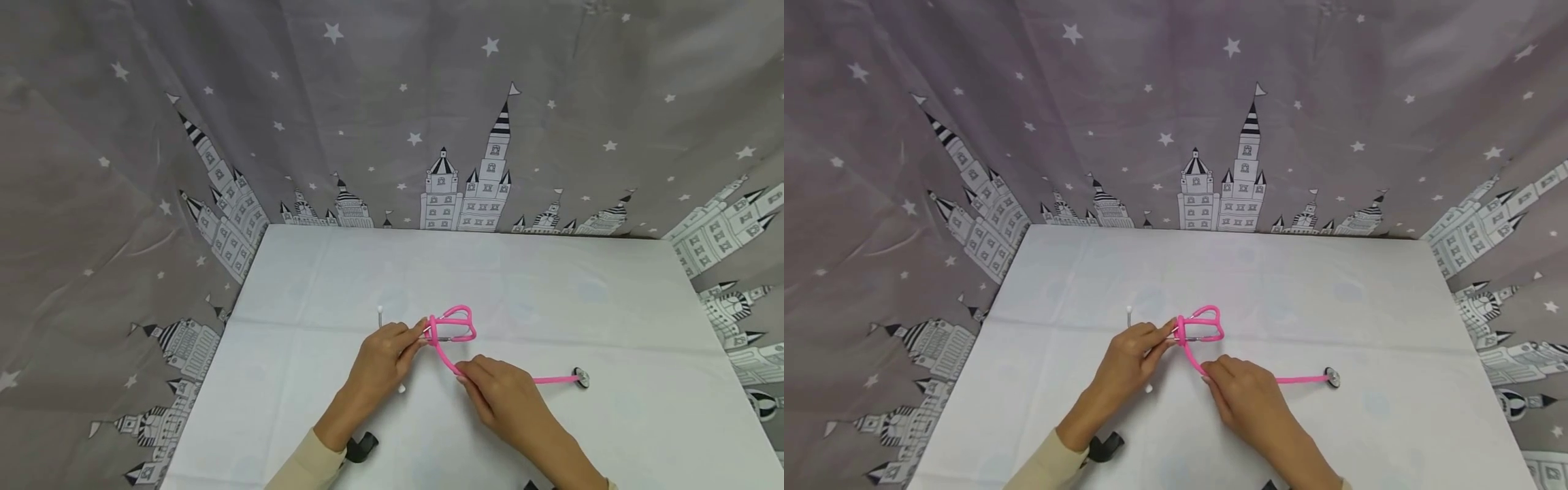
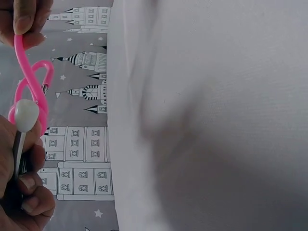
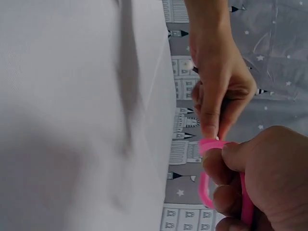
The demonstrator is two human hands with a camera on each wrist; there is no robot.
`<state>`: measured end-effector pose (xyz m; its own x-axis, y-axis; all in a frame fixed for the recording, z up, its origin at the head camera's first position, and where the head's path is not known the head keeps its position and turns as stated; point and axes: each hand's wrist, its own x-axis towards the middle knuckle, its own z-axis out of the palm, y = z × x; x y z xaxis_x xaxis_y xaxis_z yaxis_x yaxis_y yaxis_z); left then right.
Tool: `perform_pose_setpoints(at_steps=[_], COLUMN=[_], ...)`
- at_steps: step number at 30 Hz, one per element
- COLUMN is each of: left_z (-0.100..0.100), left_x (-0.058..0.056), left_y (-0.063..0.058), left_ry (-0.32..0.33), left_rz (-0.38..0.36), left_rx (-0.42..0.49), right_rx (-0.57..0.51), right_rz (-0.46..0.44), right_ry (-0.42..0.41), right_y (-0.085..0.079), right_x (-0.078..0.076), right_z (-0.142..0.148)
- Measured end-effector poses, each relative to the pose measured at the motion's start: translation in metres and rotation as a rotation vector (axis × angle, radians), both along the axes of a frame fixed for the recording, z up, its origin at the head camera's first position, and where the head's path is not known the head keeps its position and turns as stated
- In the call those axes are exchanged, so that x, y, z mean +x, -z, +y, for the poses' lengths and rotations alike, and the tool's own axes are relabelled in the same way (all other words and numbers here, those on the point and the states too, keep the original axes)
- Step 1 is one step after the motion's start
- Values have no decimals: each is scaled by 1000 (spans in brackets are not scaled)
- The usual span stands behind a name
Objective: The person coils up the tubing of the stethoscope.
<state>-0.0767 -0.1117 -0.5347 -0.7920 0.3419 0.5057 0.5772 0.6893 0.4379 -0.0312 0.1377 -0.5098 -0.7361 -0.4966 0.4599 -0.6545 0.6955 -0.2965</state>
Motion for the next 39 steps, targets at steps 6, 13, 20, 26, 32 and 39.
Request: perform_pose_setpoints(at_steps=[6,13,20,26,32,39], left_z=[-1,-7,3,9,10,8], left_x=[1,4,14,24,31,38], left_y=[4,10,10,5,0,-6], left_ry=[-12,-8,95,243,393,470], left_rz=[-49,-220,-220,-211,-116,-92], left_rx=[-45,-193,-277,-309,-238,-115], right_rx=[34,45,9,-20,-73,-189], right_rz=[24,69,51,-46,-247,-344], right_ry=[-16,-60,-70,-89,-58,-68], right_y=[-8,-20,-34,-34,-24,-14], right_x=[-1,-5,-25,-40,-48,-60], right_z=[4,12,27,36,46,59])
